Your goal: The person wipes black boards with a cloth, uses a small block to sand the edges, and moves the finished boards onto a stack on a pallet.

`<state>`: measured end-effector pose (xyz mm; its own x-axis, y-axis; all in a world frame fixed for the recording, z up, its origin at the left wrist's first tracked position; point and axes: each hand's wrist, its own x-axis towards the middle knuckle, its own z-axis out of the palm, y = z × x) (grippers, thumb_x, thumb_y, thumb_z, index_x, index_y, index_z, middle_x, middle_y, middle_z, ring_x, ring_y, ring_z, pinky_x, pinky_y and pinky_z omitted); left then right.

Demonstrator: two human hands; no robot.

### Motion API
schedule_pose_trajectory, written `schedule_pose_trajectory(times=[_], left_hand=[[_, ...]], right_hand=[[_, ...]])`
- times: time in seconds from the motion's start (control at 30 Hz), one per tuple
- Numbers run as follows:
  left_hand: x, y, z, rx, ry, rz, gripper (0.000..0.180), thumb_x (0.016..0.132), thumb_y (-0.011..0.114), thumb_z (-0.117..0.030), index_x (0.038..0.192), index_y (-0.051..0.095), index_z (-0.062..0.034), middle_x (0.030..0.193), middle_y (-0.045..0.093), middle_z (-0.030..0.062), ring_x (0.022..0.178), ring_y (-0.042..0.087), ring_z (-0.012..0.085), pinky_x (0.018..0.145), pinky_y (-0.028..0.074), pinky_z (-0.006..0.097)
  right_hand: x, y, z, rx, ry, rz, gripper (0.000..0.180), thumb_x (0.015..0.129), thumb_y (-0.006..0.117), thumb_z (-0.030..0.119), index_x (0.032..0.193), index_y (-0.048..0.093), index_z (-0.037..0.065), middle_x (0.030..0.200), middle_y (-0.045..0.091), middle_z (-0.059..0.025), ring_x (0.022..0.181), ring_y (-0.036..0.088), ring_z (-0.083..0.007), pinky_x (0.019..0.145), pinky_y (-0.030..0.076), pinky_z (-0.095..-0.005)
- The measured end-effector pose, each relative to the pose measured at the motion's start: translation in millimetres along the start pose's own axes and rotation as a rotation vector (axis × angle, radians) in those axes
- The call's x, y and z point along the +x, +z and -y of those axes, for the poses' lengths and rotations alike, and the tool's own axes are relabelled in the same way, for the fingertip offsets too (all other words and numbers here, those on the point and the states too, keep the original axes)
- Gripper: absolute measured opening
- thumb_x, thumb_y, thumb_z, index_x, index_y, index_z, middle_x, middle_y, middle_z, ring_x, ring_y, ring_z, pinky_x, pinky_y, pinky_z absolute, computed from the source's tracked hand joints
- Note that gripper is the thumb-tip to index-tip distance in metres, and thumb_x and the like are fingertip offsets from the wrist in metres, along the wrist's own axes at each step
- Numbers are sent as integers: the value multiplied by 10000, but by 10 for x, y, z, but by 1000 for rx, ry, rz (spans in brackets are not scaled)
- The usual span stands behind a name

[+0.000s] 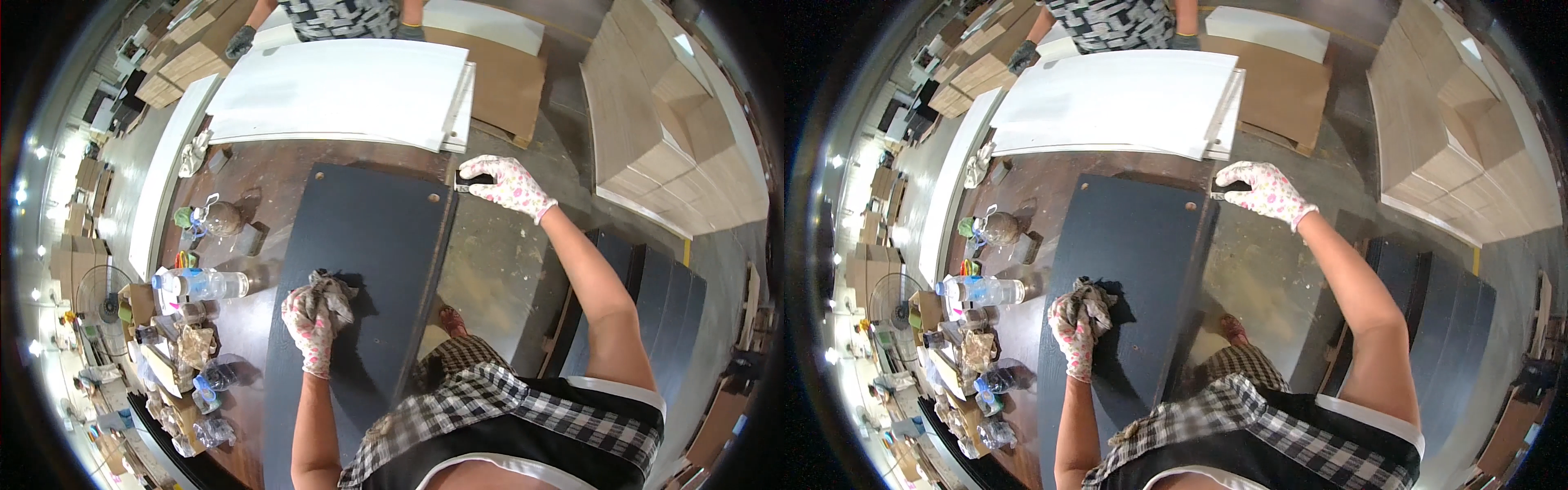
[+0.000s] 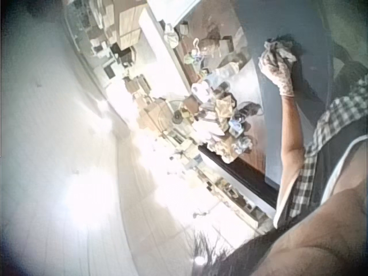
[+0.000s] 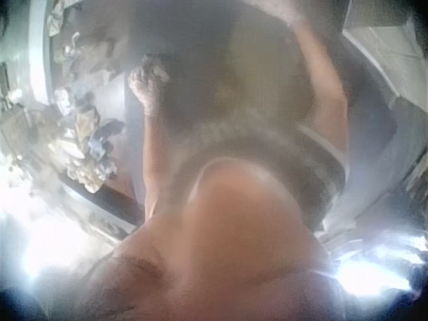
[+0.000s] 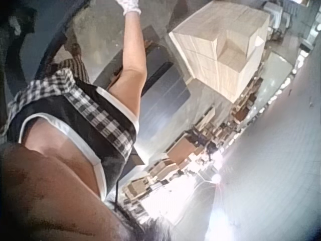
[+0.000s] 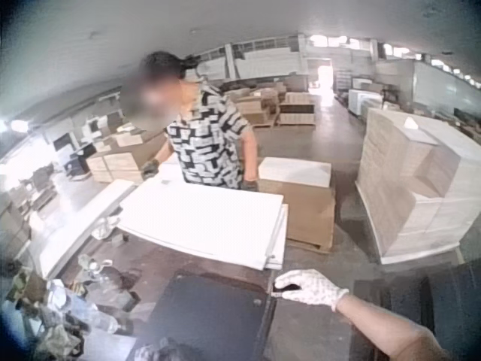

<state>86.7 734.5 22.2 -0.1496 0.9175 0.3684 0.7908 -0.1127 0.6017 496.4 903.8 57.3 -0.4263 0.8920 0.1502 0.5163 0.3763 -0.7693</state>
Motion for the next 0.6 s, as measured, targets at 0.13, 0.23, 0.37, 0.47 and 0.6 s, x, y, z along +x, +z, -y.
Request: schedule_pose_trajectory(times=[0.13,0.23,0.37,0.47,0.6], left_hand=[[65,68,-17,-13,-4,15,214,808,624,-68,1017,665,-50,1047,644,114,1020,557,305,958,400,418],[39,77,103,-2,29,-20,227,811,627,-80,1032,666,-45,1043,645,120,1023,560,308,955,400,412],[38,35,141,-56,6,14,221,814,621,-77,1025,659,-26,1024,647,132,997,571,318,944,413,414],[47,57,128,39,72,-9,222,815,622,-78,1029,658,-29,1015,649,134,991,575,318,937,419,412],[90,119,99,-9,71,-5,222,813,635,-89,1029,658,-40,1012,646,123,982,573,324,917,428,415]], right_hand=[[-178,375,-9,-149,-37,-286,289,829,708,242,1068,695,81,1157,678,-86,1087,631,-263,971,487,-356],[-334,721,12,-214,-110,-443,250,848,694,258,1051,695,112,1173,666,-68,1070,632,-255,932,517,-392],[-937,1159,420,-193,-205,-284,209,838,711,236,1019,700,133,1188,640,-51,1038,634,-250,906,536,-408],[-1020,1177,466,-145,-257,-336,226,840,704,239,1029,692,117,1194,633,-69,1039,632,-264,929,517,-415],[-447,831,188,-319,-51,-584,234,830,701,232,1032,694,113,1154,655,-104,1066,619,-297,929,495,-422]])
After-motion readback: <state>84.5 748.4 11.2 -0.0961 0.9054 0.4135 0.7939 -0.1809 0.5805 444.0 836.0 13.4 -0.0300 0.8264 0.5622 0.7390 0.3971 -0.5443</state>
